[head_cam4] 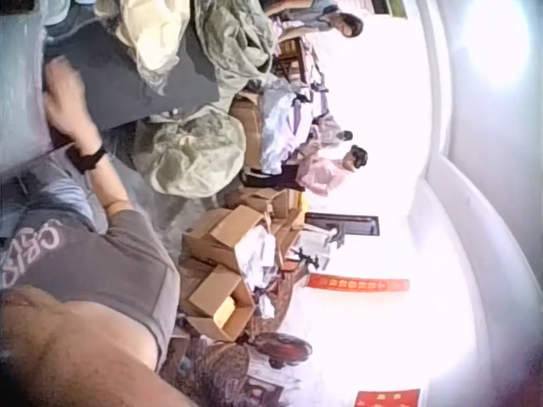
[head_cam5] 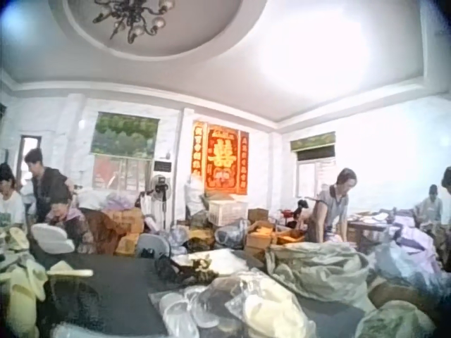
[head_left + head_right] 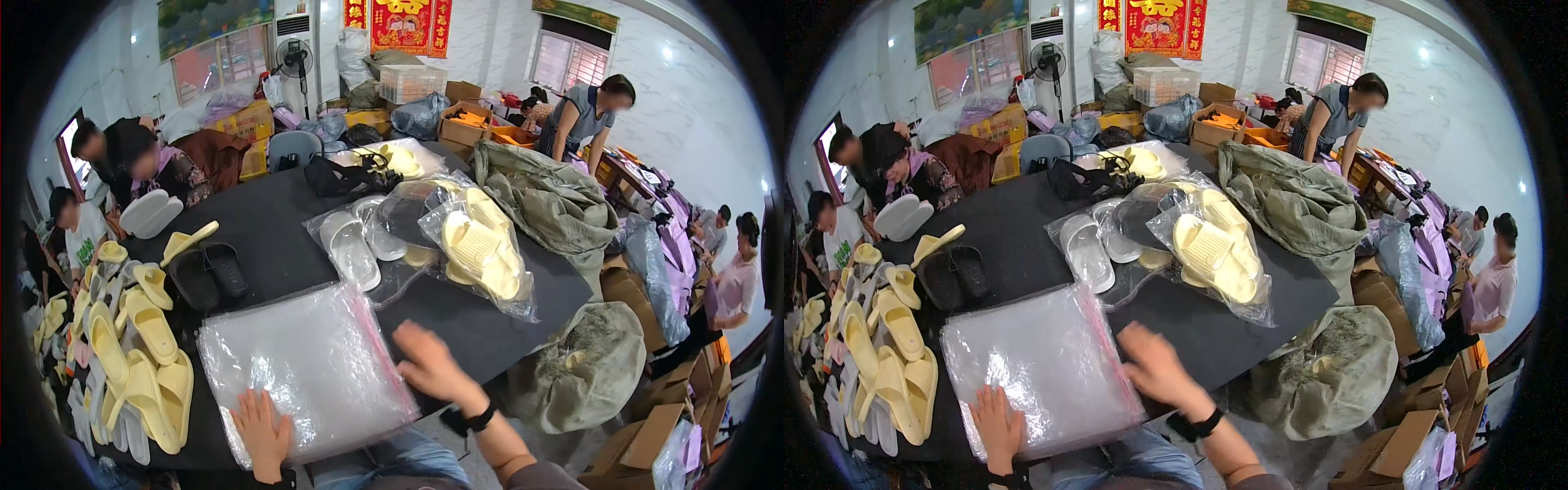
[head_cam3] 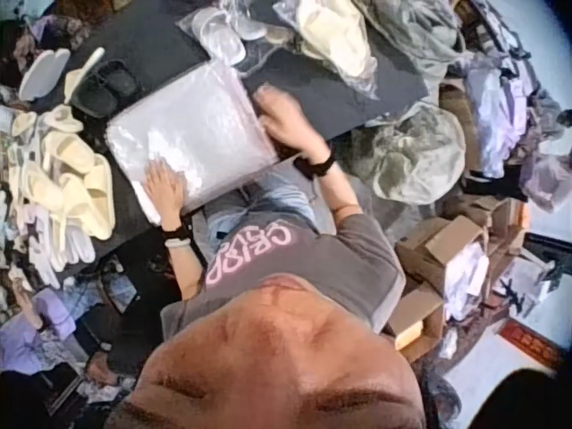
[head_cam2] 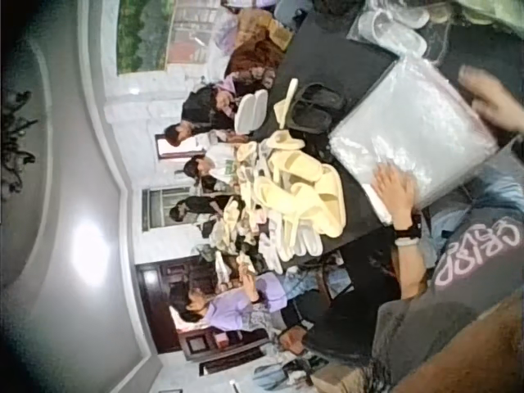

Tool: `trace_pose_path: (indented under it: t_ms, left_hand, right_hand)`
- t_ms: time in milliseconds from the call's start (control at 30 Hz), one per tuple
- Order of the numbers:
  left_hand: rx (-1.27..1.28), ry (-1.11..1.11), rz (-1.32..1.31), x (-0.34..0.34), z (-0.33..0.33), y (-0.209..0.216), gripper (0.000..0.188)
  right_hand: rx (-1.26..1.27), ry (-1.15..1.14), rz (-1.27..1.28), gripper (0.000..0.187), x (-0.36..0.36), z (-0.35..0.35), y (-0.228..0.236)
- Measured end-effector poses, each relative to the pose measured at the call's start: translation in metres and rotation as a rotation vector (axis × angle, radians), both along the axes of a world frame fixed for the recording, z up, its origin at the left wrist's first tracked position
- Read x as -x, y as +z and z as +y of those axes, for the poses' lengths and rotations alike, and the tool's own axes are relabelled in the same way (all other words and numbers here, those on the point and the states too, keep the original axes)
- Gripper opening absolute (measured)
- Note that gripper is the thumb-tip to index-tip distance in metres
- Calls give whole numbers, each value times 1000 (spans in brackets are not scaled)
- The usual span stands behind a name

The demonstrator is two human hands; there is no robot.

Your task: The person places pairs of slippers into clear plastic bags on a table, then sets the sealed bags aside. They handle yellow, black, gray, and pink slippers, retrieving them from a large sack and arranging them on the table. Other workers are visible in the background performing similar tasks.

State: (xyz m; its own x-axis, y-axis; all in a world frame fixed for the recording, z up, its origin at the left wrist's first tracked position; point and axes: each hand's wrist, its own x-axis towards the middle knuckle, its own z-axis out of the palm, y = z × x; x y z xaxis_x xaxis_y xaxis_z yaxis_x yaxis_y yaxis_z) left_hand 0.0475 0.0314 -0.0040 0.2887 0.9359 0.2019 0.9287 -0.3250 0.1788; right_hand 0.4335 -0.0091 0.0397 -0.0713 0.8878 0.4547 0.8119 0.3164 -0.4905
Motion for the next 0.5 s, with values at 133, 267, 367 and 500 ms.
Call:
trace_pose_path:
  t_ms: [133,267,367,500]
  left_hand:
    - [-41,-14,-5,0,0,-1,69]
    - [-52,-10,-13,-2,0,2,69]
    - [-95,-9,-10,-4,0,1,67]
    - [-139,-40,-32,-3,3,-3,66]
  right_hand:
    - [-363,-579,-100,72,-109,24,37]
    - [-167,-757,-87,101,-181,53,26]
    - [-242,-705,-115,109,-184,68,1]
    - [-306,-471,255,98,-188,80,-25]
